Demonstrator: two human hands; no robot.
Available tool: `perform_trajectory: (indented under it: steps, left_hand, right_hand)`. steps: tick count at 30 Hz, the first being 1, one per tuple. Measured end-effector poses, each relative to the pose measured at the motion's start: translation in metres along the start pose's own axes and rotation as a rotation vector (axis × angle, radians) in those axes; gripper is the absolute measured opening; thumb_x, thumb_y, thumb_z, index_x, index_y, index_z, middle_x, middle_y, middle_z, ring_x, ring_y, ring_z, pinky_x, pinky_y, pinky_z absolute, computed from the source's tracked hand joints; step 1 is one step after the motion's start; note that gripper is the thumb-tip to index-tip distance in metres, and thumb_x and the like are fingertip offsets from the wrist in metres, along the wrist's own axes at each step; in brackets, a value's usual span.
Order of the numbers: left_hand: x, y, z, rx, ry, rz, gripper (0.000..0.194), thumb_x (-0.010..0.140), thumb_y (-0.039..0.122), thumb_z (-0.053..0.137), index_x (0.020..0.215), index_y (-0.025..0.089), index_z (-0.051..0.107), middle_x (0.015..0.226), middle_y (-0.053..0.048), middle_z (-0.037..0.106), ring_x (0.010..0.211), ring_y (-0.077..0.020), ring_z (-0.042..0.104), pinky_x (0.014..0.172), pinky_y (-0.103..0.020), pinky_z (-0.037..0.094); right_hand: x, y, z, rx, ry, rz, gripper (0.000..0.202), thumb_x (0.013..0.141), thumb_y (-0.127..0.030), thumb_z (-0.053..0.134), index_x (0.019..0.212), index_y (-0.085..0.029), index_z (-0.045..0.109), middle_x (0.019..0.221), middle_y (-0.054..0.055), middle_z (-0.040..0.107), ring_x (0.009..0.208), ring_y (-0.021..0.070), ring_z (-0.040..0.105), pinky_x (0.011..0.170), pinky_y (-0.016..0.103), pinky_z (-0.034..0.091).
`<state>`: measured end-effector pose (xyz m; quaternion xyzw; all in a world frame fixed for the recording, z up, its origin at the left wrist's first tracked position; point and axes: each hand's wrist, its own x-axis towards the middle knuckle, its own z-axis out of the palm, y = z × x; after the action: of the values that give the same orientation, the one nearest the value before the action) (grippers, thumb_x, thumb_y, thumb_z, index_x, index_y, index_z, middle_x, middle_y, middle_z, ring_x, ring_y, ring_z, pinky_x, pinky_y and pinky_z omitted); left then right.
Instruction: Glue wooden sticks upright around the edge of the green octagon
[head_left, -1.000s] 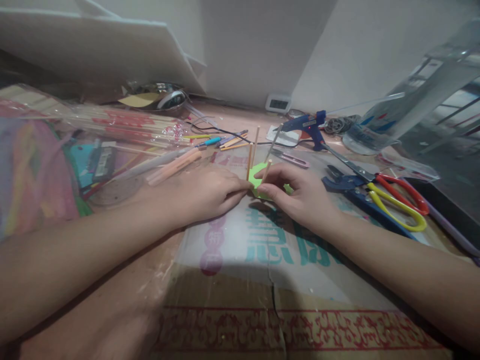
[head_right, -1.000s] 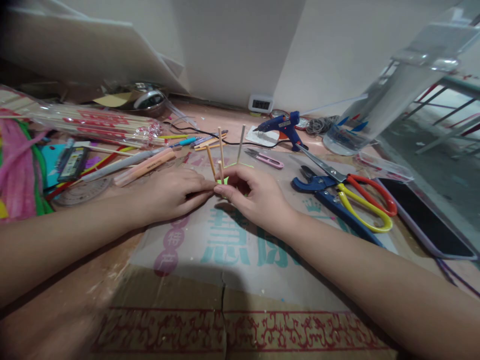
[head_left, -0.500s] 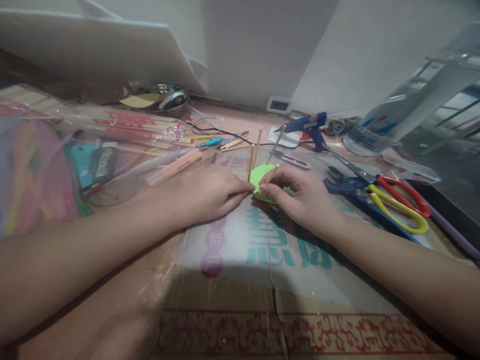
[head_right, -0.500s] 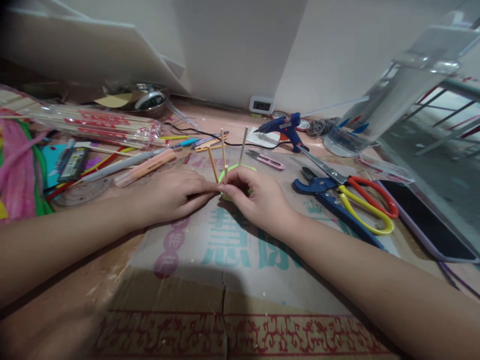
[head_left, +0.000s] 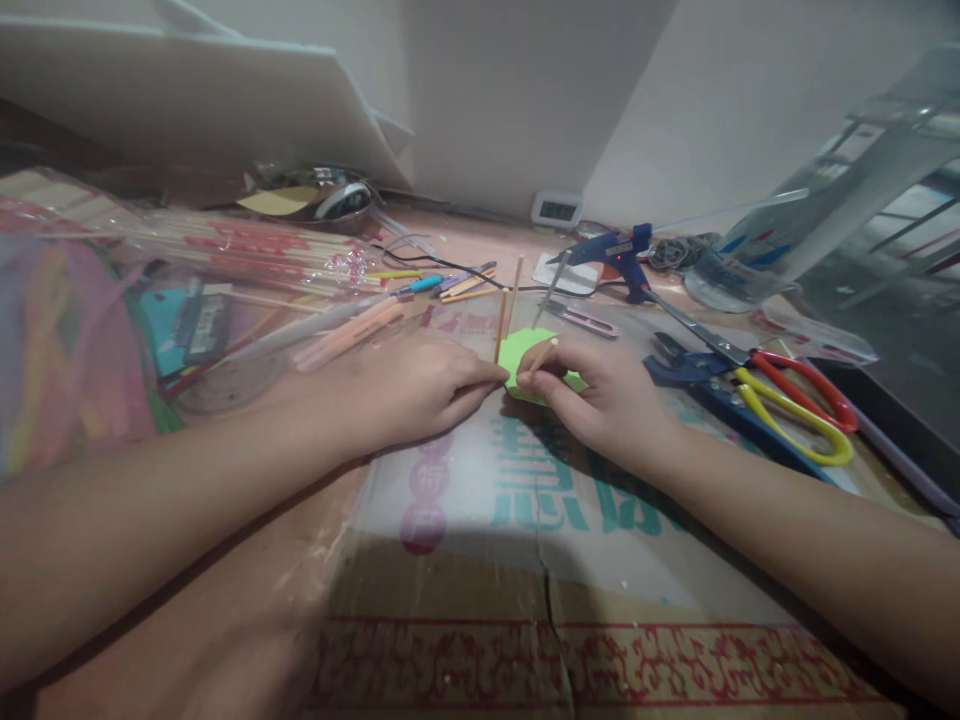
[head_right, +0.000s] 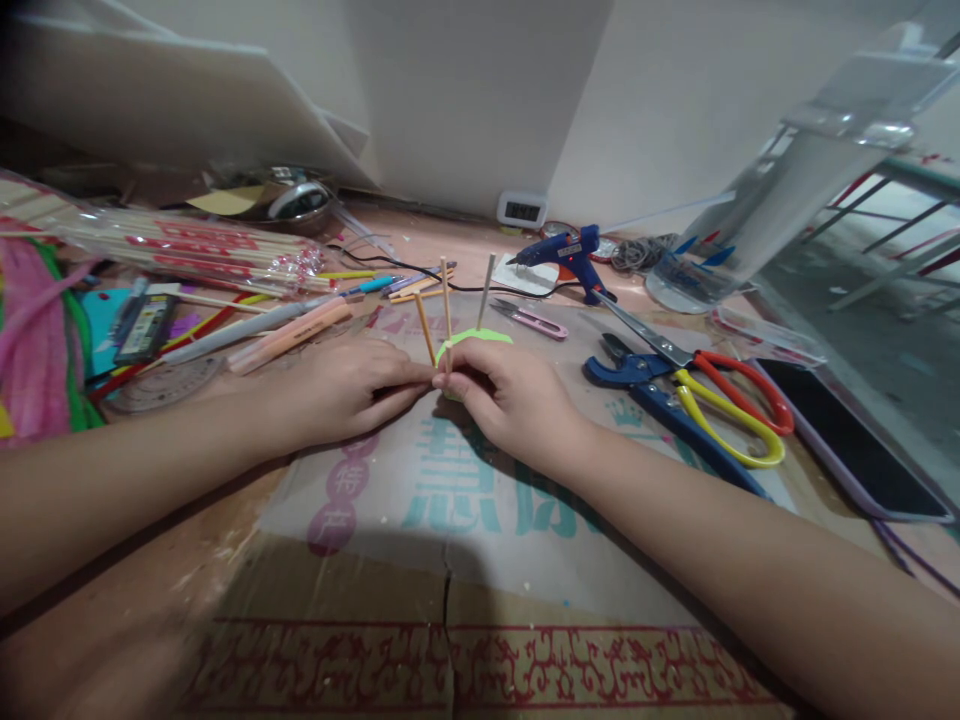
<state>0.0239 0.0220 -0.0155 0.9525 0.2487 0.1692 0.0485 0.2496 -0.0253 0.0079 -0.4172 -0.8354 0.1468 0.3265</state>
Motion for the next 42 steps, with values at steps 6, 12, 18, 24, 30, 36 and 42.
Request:
perform_trajectory:
  steps: [6,12,18,24,30,36,42]
  left_hand:
    - [0.000,0.000,-0.001,-0.001,-0.018,0.001,0.029,0.102,0.031,0.047,0.116,0.026,0.072,0.102,-0.004,0.079,0.087,-0.0216,0.072,0.076,-0.034,0.047]
    - [0.000,0.000,0.000,0.014,-0.005,0.019,0.028,0.102,0.030,0.048,0.115,0.026,0.072,0.101,-0.003,0.079,0.086,-0.0214,0.071,0.076,-0.033,0.047]
    - [0.001,0.001,-0.003,0.032,-0.015,0.019,0.028,0.102,0.030,0.048,0.115,0.026,0.073,0.096,-0.004,0.079,0.082,-0.0207,0.071,0.072,-0.033,0.045]
    - [0.000,0.000,-0.002,0.031,0.004,0.019,0.027,0.101,0.030,0.049,0.113,0.025,0.073,0.095,-0.004,0.079,0.082,-0.0204,0.071,0.072,-0.032,0.046]
    - [-0.001,-0.001,0.000,-0.003,0.010,0.012,0.030,0.103,0.031,0.047,0.119,0.026,0.072,0.105,-0.004,0.079,0.091,-0.0213,0.072,0.078,-0.034,0.048]
    - [-0.002,-0.001,0.001,0.025,-0.004,0.009,0.031,0.103,0.032,0.047,0.120,0.025,0.072,0.098,-0.005,0.078,0.087,-0.0212,0.071,0.077,-0.033,0.048]
    - [-0.001,0.002,-0.001,0.034,0.031,0.003,0.030,0.102,0.030,0.049,0.119,0.026,0.073,0.094,-0.005,0.079,0.085,-0.0208,0.072,0.078,-0.034,0.049]
  right_hand:
    - [0.002,0.001,0.000,-0.024,-0.010,-0.021,0.017,0.095,-0.021,0.055,0.081,-0.020,0.064,0.078,0.003,0.072,0.071,0.0173,0.064,0.066,0.028,0.046]
    - [0.003,0.002,0.000,-0.055,-0.039,-0.025,0.019,0.097,-0.022,0.053,0.081,-0.019,0.064,0.079,0.004,0.072,0.071,0.0177,0.064,0.066,0.028,0.045]
    - [0.004,0.002,-0.002,-0.057,-0.052,-0.033,0.018,0.096,-0.022,0.053,0.082,-0.020,0.064,0.077,0.003,0.071,0.071,0.0172,0.063,0.066,0.027,0.045]
    - [0.004,0.002,-0.001,-0.049,-0.047,-0.012,0.017,0.096,-0.023,0.054,0.083,-0.020,0.065,0.079,0.004,0.072,0.072,0.0178,0.064,0.066,0.028,0.046]
    - [0.002,0.001,0.002,-0.035,-0.035,0.023,0.016,0.096,-0.025,0.057,0.084,-0.020,0.066,0.081,0.003,0.073,0.073,0.0177,0.066,0.067,0.029,0.047]
    - [-0.004,0.002,0.001,0.002,0.119,-0.012,0.020,0.096,-0.029,0.059,0.115,-0.021,0.063,0.074,-0.001,0.067,0.064,0.0160,0.061,0.060,0.029,0.046]
    - [-0.008,0.000,-0.005,0.006,0.253,-0.104,0.043,0.101,-0.024,0.049,0.143,-0.031,0.046,0.082,-0.001,0.064,0.067,0.0176,0.057,0.067,0.034,0.050]
